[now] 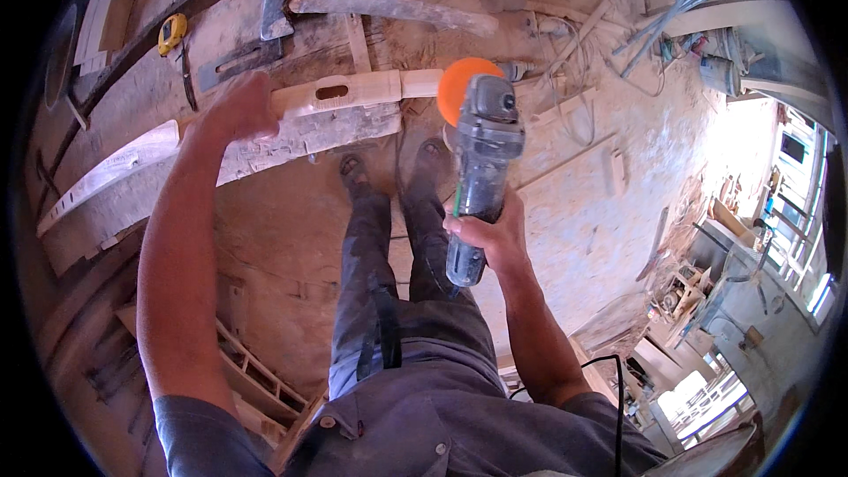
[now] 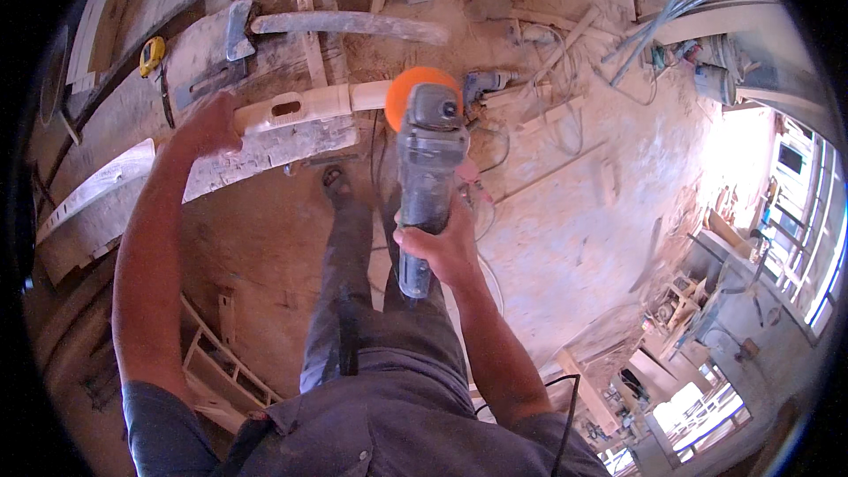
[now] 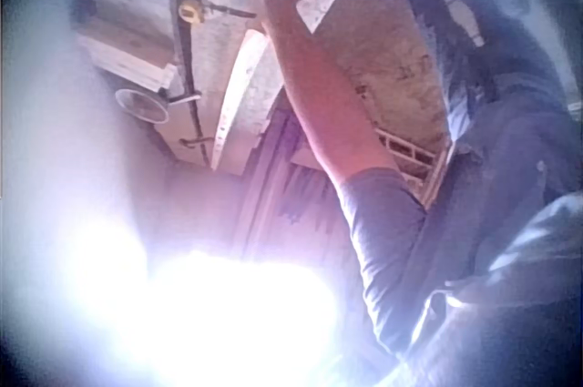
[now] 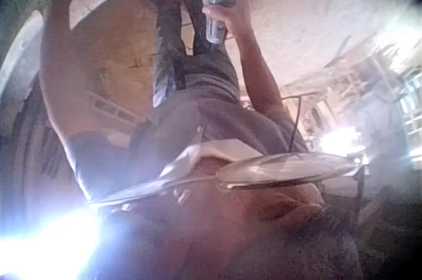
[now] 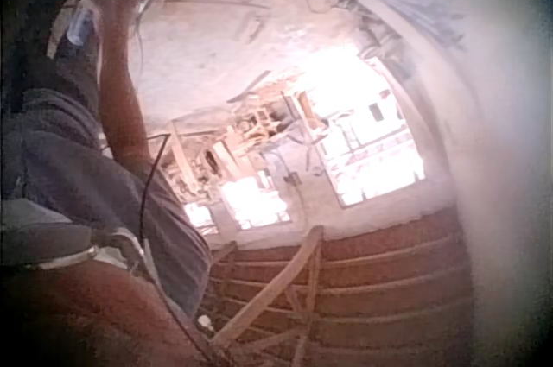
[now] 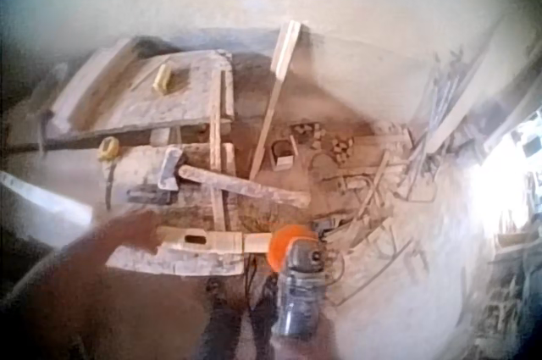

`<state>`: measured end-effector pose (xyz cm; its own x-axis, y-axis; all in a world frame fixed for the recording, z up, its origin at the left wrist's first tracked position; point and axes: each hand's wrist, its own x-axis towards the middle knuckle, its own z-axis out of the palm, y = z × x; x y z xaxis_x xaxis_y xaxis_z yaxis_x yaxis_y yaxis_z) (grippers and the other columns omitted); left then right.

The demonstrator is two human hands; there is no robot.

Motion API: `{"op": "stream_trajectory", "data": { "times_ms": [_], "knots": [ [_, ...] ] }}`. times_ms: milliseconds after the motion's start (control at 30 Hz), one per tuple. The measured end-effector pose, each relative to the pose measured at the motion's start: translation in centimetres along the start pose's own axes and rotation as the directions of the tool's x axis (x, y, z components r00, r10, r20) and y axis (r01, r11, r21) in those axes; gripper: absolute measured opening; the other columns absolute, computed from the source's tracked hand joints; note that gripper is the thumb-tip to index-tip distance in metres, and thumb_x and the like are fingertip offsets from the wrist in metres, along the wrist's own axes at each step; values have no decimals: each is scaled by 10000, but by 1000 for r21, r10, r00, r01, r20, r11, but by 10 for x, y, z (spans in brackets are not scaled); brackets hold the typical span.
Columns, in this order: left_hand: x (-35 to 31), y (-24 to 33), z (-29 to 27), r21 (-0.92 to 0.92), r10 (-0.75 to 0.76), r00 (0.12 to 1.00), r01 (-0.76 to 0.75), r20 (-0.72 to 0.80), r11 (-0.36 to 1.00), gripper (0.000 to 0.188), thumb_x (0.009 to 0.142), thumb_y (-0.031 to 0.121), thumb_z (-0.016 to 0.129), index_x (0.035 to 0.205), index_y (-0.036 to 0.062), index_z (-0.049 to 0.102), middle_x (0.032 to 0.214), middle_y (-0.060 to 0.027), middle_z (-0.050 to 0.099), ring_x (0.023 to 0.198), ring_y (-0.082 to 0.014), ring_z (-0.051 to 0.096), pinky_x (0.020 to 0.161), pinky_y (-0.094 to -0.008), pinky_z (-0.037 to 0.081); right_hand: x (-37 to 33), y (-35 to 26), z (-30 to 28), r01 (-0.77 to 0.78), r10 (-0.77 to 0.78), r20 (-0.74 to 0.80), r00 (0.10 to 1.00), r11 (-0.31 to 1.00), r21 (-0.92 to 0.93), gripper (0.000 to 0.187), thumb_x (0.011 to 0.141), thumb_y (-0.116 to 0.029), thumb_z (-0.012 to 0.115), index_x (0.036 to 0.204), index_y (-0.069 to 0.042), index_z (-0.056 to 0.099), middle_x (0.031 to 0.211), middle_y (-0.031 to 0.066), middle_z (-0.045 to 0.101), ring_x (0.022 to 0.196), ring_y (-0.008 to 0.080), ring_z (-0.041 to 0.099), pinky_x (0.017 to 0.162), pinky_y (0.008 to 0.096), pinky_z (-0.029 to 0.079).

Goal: The person uses an angle grinder with an orange disc to grind a long wooden piece clamped on a workbench. They repeatedly move the grinder along the wood, pause to check progress, and continue grinding different sections.

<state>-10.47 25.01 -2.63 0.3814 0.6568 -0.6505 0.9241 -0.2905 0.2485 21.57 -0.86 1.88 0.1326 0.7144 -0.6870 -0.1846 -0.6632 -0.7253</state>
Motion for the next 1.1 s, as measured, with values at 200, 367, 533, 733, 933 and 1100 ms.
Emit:
{"op": "stream_trajectory", "data": {
  "times_ms": [200,367,533,733,933,1100],
  "knots": [
    [7,-4,2,-60,-116,992,119,54,991,392,572,40,801,925,-105,708,933,-308,737,921,-423,746,867,-485,574,3,-5,10,104,-104,-14,994,994,-17,470,673,-169,848,1073,-1,668,875,91,725,747,169,697,715,348,571],
    [9,-5,-1,-67,-102,990,109,99,992,399,579,58,806,927,-108,704,951,-307,738,937,-418,744,873,-479,571,12,-7,15,114,-111,80,991,993,-35,507,670,-164,860,1105,-7,654,901,73,729,767,156,709,729,330,576],
    [2,-3,-5,-44,-78,994,81,78,996,423,586,79,819,958,-96,717,965,-298,741,930,-419,743,860,-486,573,-1,-5,0,21,-20,-36,999,999,42,489,655,-133,835,1095,-13,656,888,85,718,779,183,706,733,348,574],
    [-8,-6,25,-78,3,994,-11,-107,997,287,734,68,745,994,-52,749,1047,-264,737,1054,-430,707,932,-489,552,-10,-5,-5,16,8,-97,995,968,250,556,593,-162,796,1093,36,654,881,134,703,772,254,704,703,381,566],
    [-35,29,35,57,-44,991,52,-125,997,268,821,86,711,1065,-17,749,1249,-237,627,1283,-398,575,1074,-498,480,-13,6,-11,8,0,-35,999,973,232,595,576,-132,792,1124,33,630,893,129,711,809,268,724,755,402,590],
    [-24,18,36,-30,-81,991,79,-103,996,247,820,50,661,1041,-11,754,1137,-261,706,1149,-442,656,996,-520,516,-22,-6,-5,-58,62,-26,998,991,125,562,625,-82,790,1151,22,623,925,121,718,813,239,724,768,398,596]
  ]
}}
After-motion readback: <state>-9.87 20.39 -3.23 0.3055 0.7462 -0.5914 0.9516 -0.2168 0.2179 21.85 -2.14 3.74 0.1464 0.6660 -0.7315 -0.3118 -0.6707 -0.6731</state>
